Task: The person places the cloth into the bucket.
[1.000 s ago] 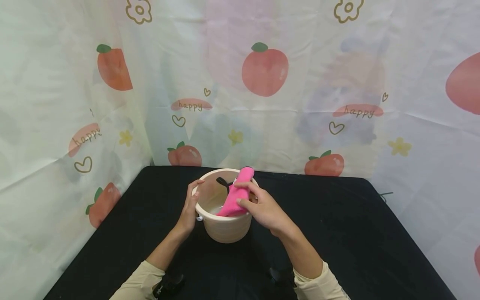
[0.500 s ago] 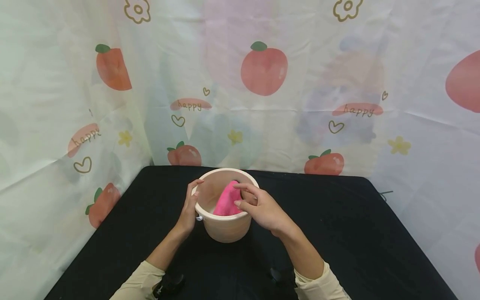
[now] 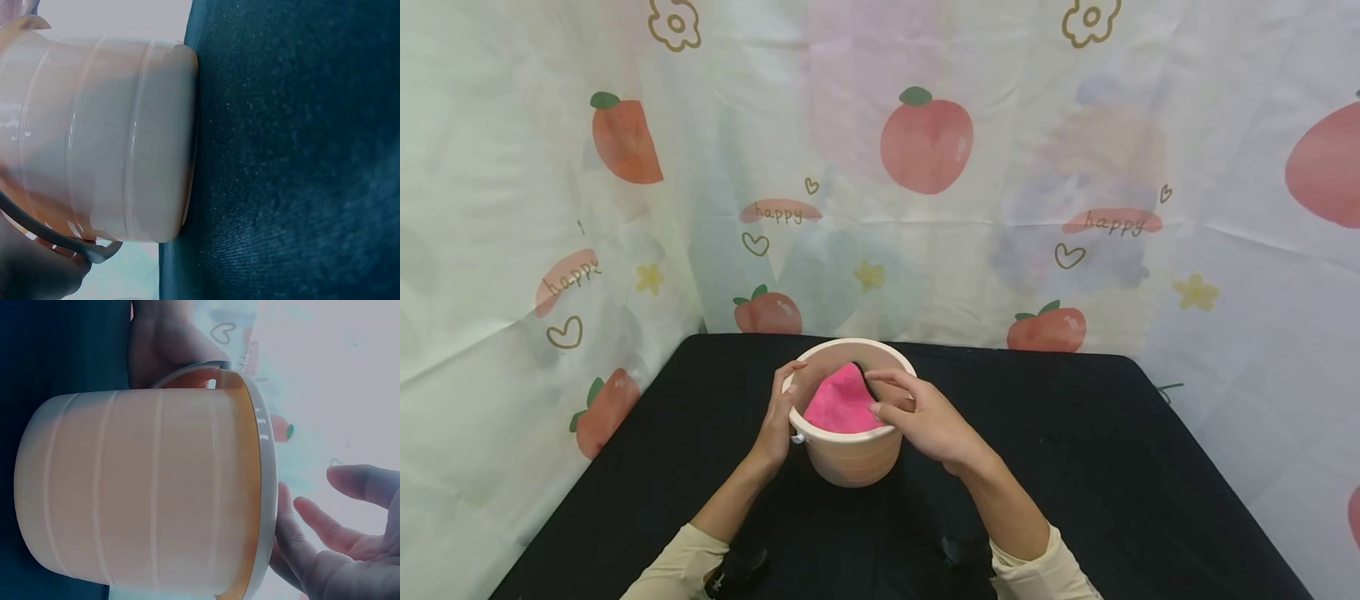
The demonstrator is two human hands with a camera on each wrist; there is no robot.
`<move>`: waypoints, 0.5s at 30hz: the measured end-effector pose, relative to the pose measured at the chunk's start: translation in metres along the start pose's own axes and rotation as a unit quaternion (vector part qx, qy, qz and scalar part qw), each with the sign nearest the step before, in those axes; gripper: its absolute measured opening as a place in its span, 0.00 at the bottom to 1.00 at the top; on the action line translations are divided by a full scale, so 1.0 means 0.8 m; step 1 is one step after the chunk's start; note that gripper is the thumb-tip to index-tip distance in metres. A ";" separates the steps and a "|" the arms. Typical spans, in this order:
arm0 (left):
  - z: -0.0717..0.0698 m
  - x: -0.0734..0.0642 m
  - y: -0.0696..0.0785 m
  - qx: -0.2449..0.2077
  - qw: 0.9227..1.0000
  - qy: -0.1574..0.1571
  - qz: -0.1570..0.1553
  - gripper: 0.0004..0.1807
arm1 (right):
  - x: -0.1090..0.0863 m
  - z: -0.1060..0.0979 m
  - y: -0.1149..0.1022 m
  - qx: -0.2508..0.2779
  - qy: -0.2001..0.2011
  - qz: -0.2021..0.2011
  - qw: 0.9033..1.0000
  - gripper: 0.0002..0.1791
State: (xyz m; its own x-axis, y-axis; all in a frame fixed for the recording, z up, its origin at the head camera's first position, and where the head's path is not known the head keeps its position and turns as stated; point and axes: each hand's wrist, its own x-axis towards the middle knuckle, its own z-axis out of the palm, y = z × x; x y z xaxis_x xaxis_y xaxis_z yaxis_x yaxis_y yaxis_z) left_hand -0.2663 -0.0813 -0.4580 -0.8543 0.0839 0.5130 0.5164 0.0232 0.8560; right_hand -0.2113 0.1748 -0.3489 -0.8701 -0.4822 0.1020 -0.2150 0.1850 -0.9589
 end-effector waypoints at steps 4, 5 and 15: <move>0.001 0.003 -0.007 0.004 1.000 -0.004 0.002 0.24 | -0.002 -0.004 0.002 0.008 0.005 0.003 1.000 0.30; 0.000 0.003 -0.007 0.005 1.000 -0.004 0.002 0.24 | -0.003 -0.004 0.003 0.008 0.005 0.002 1.000 0.29; -0.017 -0.003 0.003 0.022 0.997 -0.044 -0.061 0.24 | -0.020 -0.023 0.003 -0.027 0.043 -0.017 0.999 0.24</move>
